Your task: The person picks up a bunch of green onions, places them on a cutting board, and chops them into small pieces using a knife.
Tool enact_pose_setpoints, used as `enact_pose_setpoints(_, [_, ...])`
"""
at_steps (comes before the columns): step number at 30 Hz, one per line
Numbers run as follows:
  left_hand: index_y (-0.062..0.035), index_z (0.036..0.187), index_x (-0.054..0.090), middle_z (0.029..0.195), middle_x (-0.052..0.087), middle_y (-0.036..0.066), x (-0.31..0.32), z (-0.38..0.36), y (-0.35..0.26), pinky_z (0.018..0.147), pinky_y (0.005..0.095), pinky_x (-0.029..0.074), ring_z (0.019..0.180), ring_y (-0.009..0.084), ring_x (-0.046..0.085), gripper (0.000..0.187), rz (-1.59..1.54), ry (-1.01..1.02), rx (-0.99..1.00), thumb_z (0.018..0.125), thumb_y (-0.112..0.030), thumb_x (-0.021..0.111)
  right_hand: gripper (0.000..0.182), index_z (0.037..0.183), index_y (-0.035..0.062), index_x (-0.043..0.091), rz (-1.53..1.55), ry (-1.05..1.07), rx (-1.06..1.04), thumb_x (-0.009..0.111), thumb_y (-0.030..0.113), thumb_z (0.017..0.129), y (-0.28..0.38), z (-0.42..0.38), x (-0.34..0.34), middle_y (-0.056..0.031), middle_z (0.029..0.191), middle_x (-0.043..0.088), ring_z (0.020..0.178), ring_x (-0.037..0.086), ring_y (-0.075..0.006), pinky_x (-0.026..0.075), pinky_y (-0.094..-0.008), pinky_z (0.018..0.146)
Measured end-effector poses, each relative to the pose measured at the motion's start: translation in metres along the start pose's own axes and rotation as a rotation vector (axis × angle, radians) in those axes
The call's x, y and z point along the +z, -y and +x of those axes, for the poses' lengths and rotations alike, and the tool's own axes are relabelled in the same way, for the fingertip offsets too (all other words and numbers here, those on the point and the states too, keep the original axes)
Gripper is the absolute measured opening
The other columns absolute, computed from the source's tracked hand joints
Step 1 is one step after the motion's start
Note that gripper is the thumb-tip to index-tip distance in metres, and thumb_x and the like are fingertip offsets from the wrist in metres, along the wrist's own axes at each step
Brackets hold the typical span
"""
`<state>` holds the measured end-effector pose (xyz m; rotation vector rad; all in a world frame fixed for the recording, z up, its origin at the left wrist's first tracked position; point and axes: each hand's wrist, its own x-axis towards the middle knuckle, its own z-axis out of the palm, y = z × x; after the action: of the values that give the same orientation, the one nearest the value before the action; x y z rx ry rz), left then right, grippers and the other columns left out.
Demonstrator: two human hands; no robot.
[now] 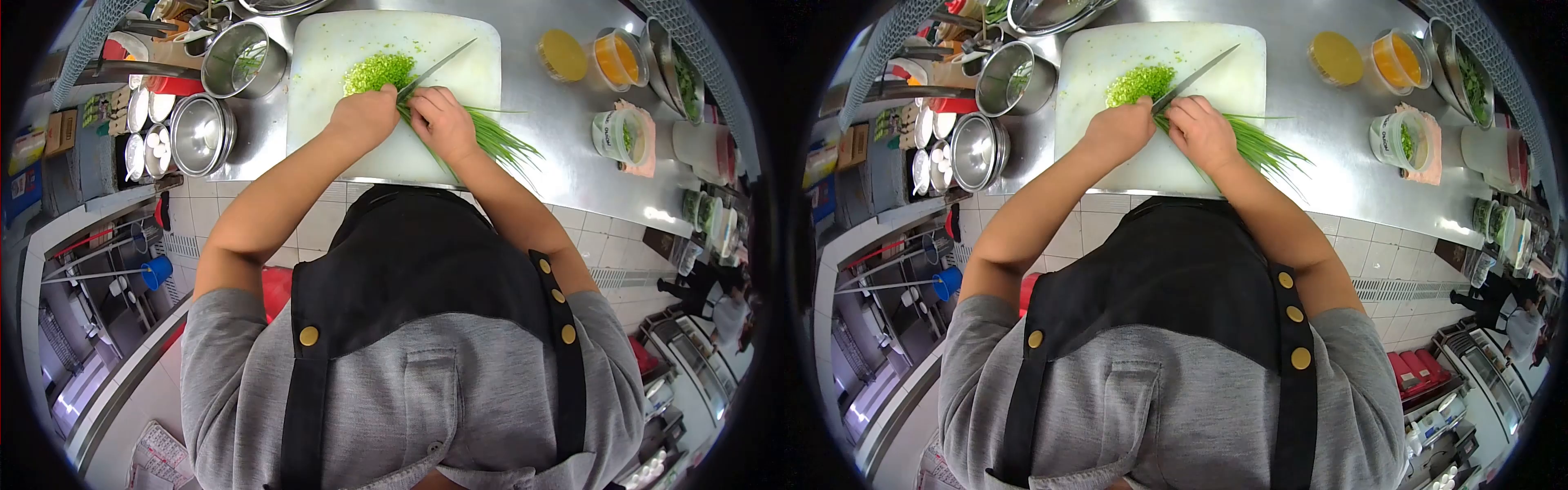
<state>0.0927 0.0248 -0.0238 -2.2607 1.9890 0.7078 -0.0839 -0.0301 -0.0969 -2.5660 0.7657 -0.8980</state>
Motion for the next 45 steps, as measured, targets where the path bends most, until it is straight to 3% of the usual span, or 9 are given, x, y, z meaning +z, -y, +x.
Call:
enact_pose_setpoints(5, [0.0003,0.104,0.061,0.088,0.074,0.025,-0.018,-0.023,-0.004,0.076,0.0524,0.058,0.085,0.0421,0.073,0.022,0.029,0.056,0.013,0.096,-0.018,0.052,0.019,0.097,0.0113,0.068,0.021,0.008,0.013,0.076,0.009,0.079,0.000,-0.002,-0.001,-0.0019,0.111,0.068,0.104,0.064,-0.0237,0.057,-0.0360,0.085])
enact_pose_setpoints(13, [-0.0001,0.103,0.058,0.081,0.073,0.024,0.027,-0.005,-0.002,0.070,0.0525,0.059,0.076,0.0411,0.074,0.020,0.005,-0.045,-0.026,0.096,-0.018,0.054,0.017,0.094,0.0113,0.068,0.012,-0.019,-0.020,0.076,0.009,0.079,-0.005,0.000,0.002,-0.0025,0.109,0.069,0.100,0.065,-0.0239,0.056,-0.0345,0.085])
enact_pose_setpoints(16, [-0.0009,0.104,0.057,0.081,0.073,0.023,0.019,-0.003,-0.003,0.071,0.0526,0.059,0.078,0.0411,0.074,0.021,-0.026,-0.027,-0.019,0.096,-0.020,0.055,0.023,0.098,0.0120,0.068,0.018,0.002,-0.020,0.078,0.017,0.078,-0.004,-0.002,0.001,-0.0038,0.113,0.068,0.104,0.064,-0.0249,0.055,-0.0360,0.088])
enact_pose_setpoints(21, [-0.0024,0.105,0.057,0.081,0.073,0.021,0.021,0.001,0.012,0.072,0.0530,0.058,0.079,0.0411,0.073,0.021,-0.056,-0.039,0.022,0.096,-0.021,0.055,0.044,0.114,0.0121,0.068,-0.097,0.131,-0.035,0.082,0.027,0.076,0.008,-0.002,-0.018,-0.0050,0.122,0.065,0.123,0.056,-0.0295,0.043,-0.0556,0.107])
enact_pose_setpoints(24, [-0.0028,0.105,0.058,0.082,0.073,0.022,0.021,-0.002,0.021,0.073,0.0531,0.057,0.079,0.0410,0.073,0.020,-0.053,-0.057,0.020,0.097,-0.021,0.055,0.043,0.115,0.0138,0.068,-0.209,0.127,-0.025,0.082,0.027,0.076,0.012,0.001,-0.024,-0.0046,0.122,0.064,0.129,0.052,-0.0296,0.038,-0.0619,0.110])
enact_pose_setpoints(28, [-0.0028,0.104,0.058,0.083,0.073,0.022,0.021,-0.011,0.025,0.073,0.0530,0.057,0.079,0.0411,0.072,0.019,-0.037,-0.070,-0.031,0.096,-0.020,0.055,0.042,0.117,0.0153,0.068,-0.175,0.157,-0.005,0.081,0.023,0.078,0.006,-0.005,-0.015,-0.0045,0.124,0.064,0.127,0.054,-0.0306,0.042,-0.0567,0.109])
enact_pose_setpoints(30, [-0.0025,0.104,0.058,0.083,0.073,0.023,0.022,-0.015,0.018,0.072,0.0535,0.058,0.079,0.0416,0.073,0.019,-0.071,-0.077,-0.061,0.096,-0.020,0.055,0.039,0.118,0.0147,0.067,-0.093,0.140,-0.025,0.078,0.017,0.081,0.002,-0.005,-0.012,-0.0045,0.127,0.062,0.122,0.057,-0.0306,0.049,-0.0487,0.104])
enact_pose_setpoints(36, [-0.0005,0.104,0.057,0.083,0.072,0.025,0.029,-0.015,-0.012,0.073,0.0539,0.058,0.080,0.0427,0.073,0.021,-0.138,-0.100,-0.099,0.096,-0.020,0.056,0.033,0.113,0.0114,0.064,-0.015,0.059,0.044,0.077,0.010,0.083,0.008,-0.003,-0.020,-0.0057,0.122,0.063,0.113,0.061,-0.0283,0.056,-0.0379,0.092])
enact_pose_setpoints(45, [0.0003,0.105,0.057,0.084,0.073,0.025,0.025,-0.003,-0.002,0.075,0.0551,0.057,0.082,0.0434,0.073,0.021,-0.113,-0.056,-0.078,0.096,-0.019,0.056,0.025,0.105,0.0080,0.065,-0.018,0.020,-0.041,0.078,0.015,0.085,-0.004,-0.010,-0.013,-0.0070,0.115,0.065,0.110,0.063,-0.0276,0.055,-0.0385,0.091])
